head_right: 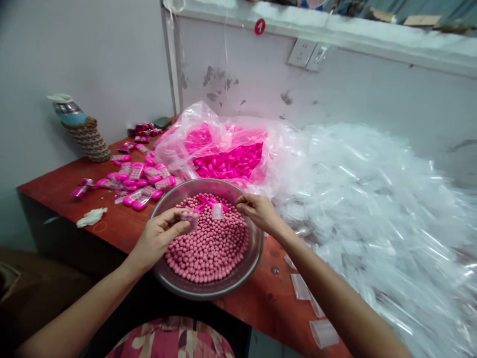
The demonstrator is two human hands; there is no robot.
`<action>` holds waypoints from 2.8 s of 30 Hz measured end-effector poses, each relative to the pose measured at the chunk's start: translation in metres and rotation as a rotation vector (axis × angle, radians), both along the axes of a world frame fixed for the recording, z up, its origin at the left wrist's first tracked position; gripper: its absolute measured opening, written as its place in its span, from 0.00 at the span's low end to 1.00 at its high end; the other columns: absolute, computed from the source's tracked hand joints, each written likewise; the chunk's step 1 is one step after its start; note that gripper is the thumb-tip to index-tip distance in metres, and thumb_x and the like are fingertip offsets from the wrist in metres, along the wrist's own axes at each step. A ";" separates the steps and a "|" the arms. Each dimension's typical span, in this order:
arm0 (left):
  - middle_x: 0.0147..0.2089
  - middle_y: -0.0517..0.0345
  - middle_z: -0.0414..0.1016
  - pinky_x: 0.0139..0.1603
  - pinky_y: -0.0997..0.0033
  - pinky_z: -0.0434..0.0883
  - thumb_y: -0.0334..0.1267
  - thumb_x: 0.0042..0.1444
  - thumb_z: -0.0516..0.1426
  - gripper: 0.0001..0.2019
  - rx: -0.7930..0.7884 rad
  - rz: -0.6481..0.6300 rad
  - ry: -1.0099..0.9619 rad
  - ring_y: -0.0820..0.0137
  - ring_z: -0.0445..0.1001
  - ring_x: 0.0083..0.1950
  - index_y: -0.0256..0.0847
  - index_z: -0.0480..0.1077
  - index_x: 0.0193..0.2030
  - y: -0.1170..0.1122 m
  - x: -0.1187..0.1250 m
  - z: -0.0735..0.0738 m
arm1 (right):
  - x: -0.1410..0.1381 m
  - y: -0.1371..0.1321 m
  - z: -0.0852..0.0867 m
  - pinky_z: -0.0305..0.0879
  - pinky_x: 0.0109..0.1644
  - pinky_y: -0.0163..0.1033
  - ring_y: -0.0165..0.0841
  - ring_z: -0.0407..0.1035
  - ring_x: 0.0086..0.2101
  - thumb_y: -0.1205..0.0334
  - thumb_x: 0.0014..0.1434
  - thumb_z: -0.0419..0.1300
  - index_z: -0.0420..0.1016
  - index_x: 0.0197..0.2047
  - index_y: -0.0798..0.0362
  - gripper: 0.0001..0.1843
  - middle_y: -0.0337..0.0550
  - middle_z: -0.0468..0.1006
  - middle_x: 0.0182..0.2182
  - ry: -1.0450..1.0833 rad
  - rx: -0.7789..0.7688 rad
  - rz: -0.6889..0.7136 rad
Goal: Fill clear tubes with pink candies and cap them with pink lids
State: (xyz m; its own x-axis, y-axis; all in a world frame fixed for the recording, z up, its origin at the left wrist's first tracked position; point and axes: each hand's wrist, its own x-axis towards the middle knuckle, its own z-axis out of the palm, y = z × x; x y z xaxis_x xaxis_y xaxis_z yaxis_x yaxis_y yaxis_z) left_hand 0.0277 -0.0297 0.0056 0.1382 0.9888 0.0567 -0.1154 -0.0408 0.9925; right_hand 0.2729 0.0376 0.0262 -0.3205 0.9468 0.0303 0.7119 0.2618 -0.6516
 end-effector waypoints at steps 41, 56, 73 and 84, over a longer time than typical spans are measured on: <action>0.39 0.54 0.75 0.41 0.69 0.73 0.39 0.50 0.57 0.11 -0.109 0.075 -0.213 0.70 0.75 0.38 0.36 0.70 0.39 0.001 -0.004 -0.006 | -0.084 -0.028 -0.009 0.65 0.33 0.36 0.28 0.68 0.27 0.57 0.46 0.65 0.68 0.32 0.54 0.14 0.37 0.74 0.27 0.691 -0.436 0.102; 0.38 0.58 0.78 0.41 0.74 0.68 0.36 0.56 0.53 0.11 0.245 0.074 0.333 0.70 0.74 0.39 0.40 0.74 0.42 -0.013 -0.004 0.003 | -0.072 -0.034 0.022 0.62 0.31 0.33 0.28 0.65 0.28 0.58 0.54 0.59 0.69 0.34 0.54 0.08 0.39 0.71 0.28 0.182 0.180 0.422; 0.27 0.58 0.73 0.34 0.75 0.67 0.36 0.55 0.53 0.10 0.225 0.060 0.354 0.71 0.71 0.30 0.37 0.75 0.34 -0.013 -0.006 -0.002 | -0.085 -0.038 0.017 0.58 0.31 0.34 0.29 0.61 0.27 0.61 0.58 0.56 0.67 0.30 0.55 0.07 0.40 0.67 0.25 0.045 0.381 0.501; 0.39 0.55 0.77 0.44 0.70 0.68 0.35 0.53 0.56 0.13 0.081 0.035 -0.037 0.67 0.73 0.41 0.39 0.74 0.45 -0.008 -0.009 -0.003 | -0.065 -0.045 -0.002 0.67 0.45 0.46 0.34 0.73 0.32 0.57 0.44 0.67 0.74 0.40 0.51 0.18 0.43 0.78 0.34 1.124 -0.574 0.100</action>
State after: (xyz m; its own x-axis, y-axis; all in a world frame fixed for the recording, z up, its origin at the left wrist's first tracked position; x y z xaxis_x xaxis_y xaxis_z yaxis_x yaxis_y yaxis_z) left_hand 0.0186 -0.0374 0.0025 0.1002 0.9849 0.1409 -0.1493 -0.1251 0.9808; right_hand 0.2077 -0.0073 0.0243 -0.4552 0.8873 -0.0741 -0.3130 -0.2374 -0.9196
